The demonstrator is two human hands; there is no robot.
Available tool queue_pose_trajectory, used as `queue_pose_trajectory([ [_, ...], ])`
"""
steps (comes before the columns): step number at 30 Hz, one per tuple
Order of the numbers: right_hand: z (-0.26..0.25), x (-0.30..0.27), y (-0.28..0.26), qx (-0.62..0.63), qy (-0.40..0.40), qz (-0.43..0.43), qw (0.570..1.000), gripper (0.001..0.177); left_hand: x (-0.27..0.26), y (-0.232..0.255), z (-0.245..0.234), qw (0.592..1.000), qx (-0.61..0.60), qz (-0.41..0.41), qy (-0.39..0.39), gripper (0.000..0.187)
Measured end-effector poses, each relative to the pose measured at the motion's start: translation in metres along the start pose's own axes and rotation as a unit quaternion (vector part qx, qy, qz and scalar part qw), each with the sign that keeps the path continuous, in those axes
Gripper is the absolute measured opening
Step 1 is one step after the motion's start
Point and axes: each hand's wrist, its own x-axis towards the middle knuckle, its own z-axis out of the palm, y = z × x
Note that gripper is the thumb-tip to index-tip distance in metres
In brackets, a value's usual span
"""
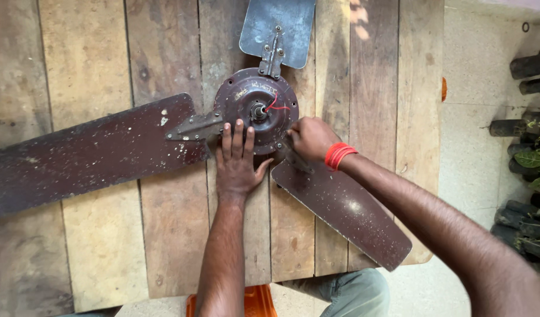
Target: The person works on the central motor housing of a ceiling fan placed on a wooden table. They use a screwdriver to tighten screws on the motor casing and adjust internal wiring connections. The fan blades remain attached throughout the clip.
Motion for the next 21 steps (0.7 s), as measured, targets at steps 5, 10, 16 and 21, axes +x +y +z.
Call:
queue_pose_trajectory([
  [5,0.012,-0.004,0.016,0.169,0.087,-0.021,0.982,0.032,0.000,-0.001,-0.002,1.000,-0.003,-0.006,-0.002,0.119],
  [10,0.031,-0.051,0.004,0.151,0.253,0.026,0.955,0.022,0.004,-0.002,-0.007,1.000,0.008,0.007,0.005,0.120],
  [16,0.039,-0.073,-0.020,0.087,0.304,-0.090,0.944,0.015,0.002,0.000,-0.008,1.000,0.000,0.001,-0.004,0.123],
  [21,0.040,-0.067,-0.025,0.000,0.273,-0.146,0.951,0.015,0.001,0.000,-0.008,1.000,0.006,-0.003,-0.005,0.122],
])
